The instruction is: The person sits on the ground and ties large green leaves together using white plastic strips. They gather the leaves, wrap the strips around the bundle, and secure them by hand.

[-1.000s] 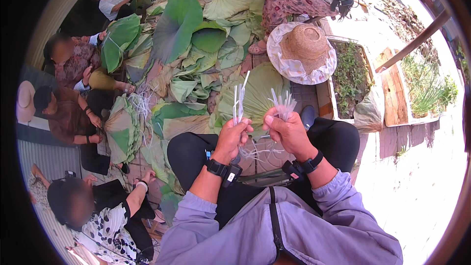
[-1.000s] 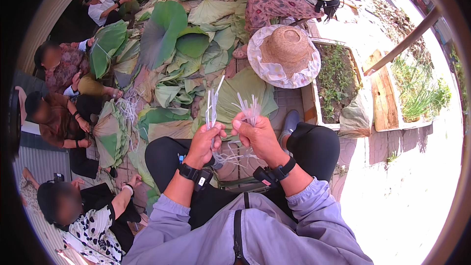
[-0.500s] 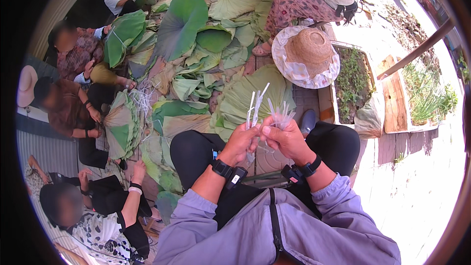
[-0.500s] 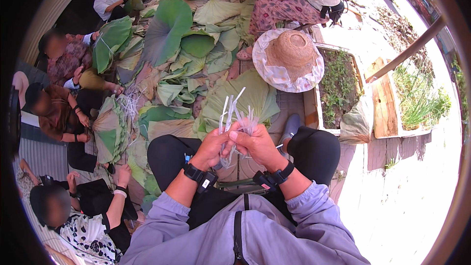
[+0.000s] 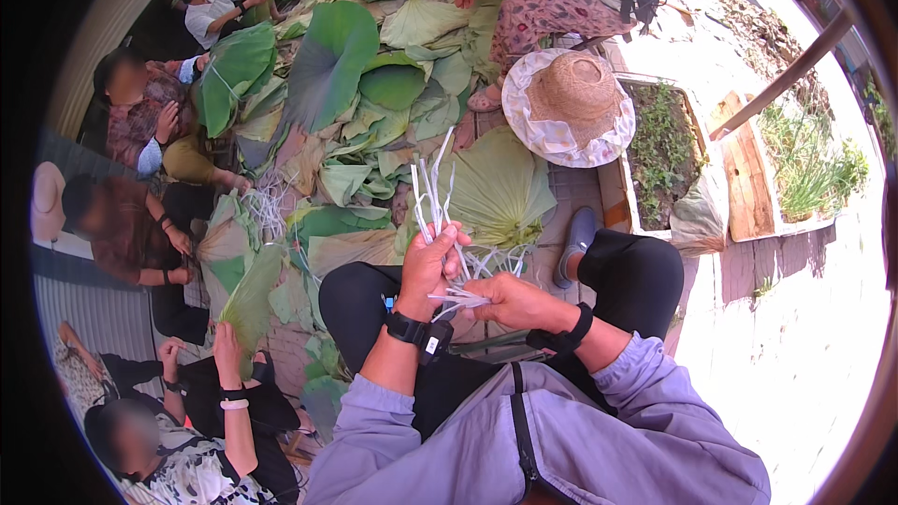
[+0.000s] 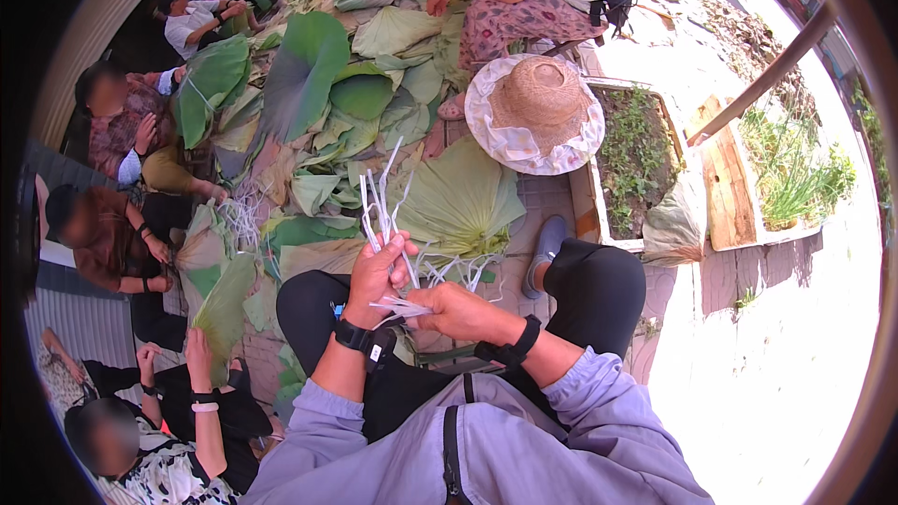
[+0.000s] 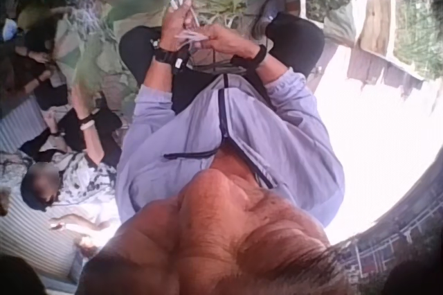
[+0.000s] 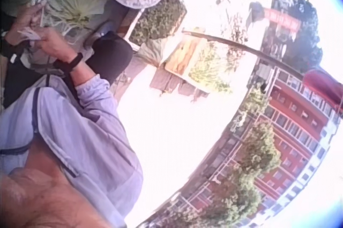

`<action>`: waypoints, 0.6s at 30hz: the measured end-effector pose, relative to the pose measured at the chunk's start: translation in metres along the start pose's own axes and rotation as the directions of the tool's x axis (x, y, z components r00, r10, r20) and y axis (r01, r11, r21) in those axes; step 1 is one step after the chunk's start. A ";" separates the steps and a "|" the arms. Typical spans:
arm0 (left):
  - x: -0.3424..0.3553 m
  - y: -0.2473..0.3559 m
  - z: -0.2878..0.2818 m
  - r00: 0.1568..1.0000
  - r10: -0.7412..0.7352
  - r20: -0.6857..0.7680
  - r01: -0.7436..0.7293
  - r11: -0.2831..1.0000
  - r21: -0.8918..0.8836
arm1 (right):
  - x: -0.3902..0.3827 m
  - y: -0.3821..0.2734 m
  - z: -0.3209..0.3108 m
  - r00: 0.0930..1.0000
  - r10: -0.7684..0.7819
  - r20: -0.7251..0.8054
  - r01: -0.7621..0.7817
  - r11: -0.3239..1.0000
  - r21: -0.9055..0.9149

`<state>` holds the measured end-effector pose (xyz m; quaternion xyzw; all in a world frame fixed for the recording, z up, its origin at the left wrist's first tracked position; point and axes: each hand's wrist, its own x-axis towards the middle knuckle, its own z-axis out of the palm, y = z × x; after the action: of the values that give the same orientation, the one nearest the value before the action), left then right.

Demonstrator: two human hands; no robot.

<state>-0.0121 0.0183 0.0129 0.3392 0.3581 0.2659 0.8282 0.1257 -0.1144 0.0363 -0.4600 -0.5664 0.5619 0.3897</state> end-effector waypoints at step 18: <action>-0.011 0.013 -0.003 0.989 0.130 0.064 -0.126 0.990 -0.063 | -0.012 0.003 -0.084 0.619 0.257 -0.742 0.512 0.584 0.630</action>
<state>-0.0239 0.0202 0.0258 0.3459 0.2992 0.3173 0.8308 0.2097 -0.1024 0.0397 -0.3785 -0.0601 0.4632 0.7991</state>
